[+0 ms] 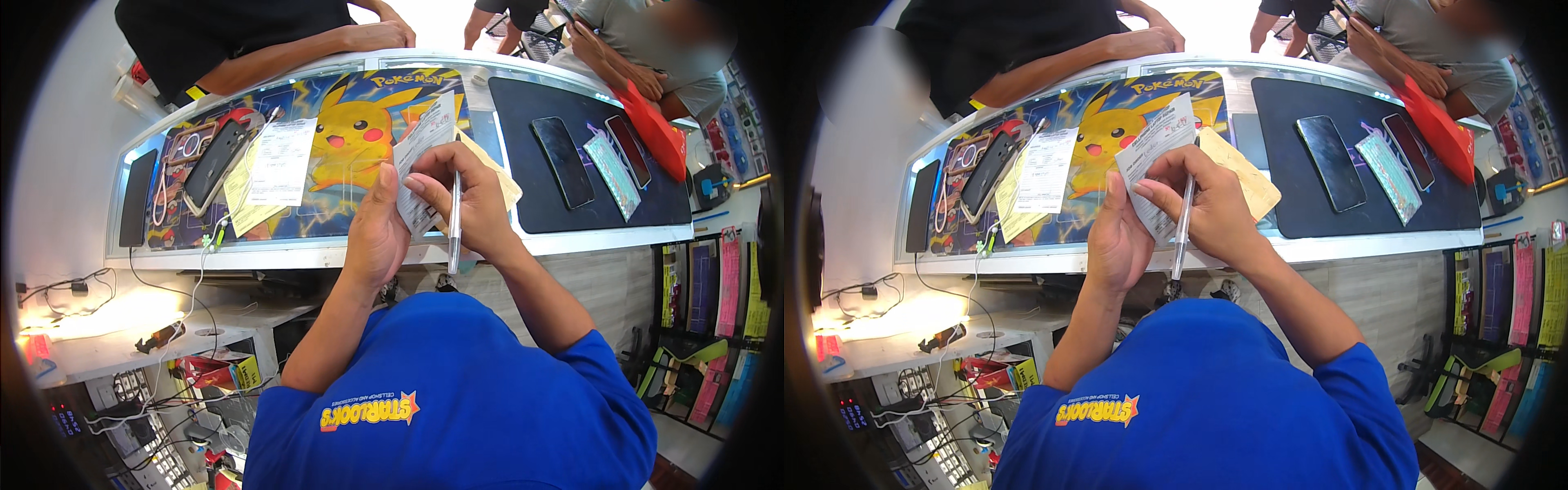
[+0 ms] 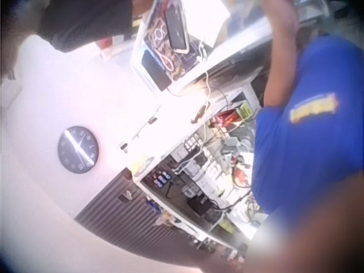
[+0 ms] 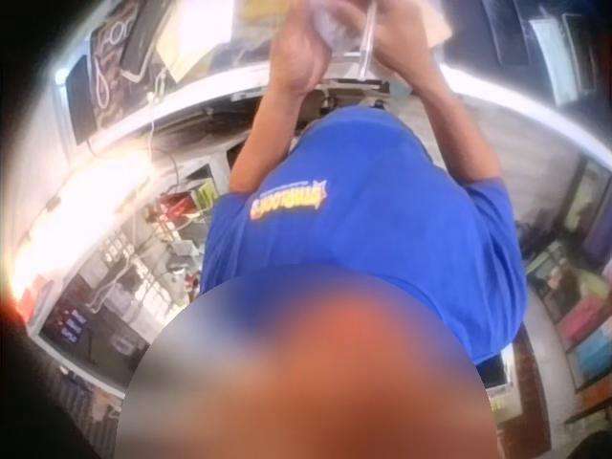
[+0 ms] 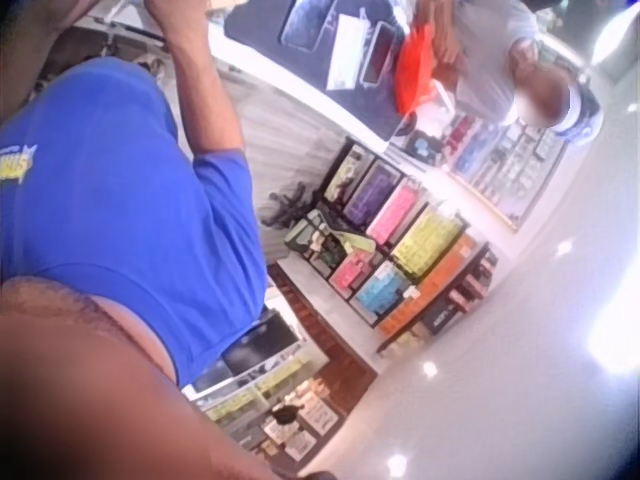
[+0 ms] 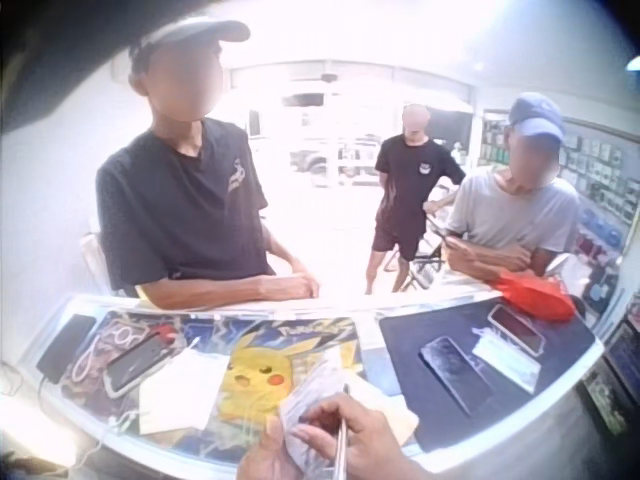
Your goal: The person retrieves a smartphone from a shelf, walks to the counter, and writes on a repair form with a pen. They then handle the phone, remove a protective film, and place the phone on the counter while continuing to fill out paperwork.
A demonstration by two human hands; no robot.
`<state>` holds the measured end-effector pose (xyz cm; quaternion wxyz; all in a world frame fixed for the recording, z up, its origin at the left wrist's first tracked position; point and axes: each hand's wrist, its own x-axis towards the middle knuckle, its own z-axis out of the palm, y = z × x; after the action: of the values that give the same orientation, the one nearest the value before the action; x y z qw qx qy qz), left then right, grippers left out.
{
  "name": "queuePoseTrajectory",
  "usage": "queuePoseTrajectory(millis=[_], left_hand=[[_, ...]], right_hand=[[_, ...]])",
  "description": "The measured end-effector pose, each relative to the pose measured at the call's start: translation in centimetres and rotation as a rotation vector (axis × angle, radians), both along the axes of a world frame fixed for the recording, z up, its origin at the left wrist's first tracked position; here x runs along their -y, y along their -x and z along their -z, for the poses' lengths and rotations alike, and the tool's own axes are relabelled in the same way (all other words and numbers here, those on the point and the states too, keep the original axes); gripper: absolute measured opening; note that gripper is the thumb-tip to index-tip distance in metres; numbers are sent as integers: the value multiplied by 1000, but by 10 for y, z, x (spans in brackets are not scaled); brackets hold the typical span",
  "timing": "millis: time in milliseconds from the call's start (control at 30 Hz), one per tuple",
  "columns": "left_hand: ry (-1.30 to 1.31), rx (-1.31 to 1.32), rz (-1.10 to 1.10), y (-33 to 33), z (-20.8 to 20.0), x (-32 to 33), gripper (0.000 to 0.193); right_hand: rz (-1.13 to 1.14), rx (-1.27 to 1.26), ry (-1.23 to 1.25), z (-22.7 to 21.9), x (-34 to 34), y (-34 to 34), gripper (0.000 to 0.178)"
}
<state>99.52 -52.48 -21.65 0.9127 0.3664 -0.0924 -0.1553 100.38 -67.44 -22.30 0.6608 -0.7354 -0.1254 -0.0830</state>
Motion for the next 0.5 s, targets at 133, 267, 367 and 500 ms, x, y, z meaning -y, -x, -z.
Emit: queuePoseTrajectory(millis=[133,267,367,500], left_hand=[[-37,66,35,-2,-3,0,69],[-30,76,54,-2,-5,4,68],[-341,143,-130,1,19,-1,61],[-786,426,-453,1,15,8,41]], right_hand=[[-53,-41,-83,-4,1,1,25],[-63,-48,-154,-8,5,4,30],[-31,-51,-145,-9,5,7,31],[1,-13,-57,-15,9,9,27]])
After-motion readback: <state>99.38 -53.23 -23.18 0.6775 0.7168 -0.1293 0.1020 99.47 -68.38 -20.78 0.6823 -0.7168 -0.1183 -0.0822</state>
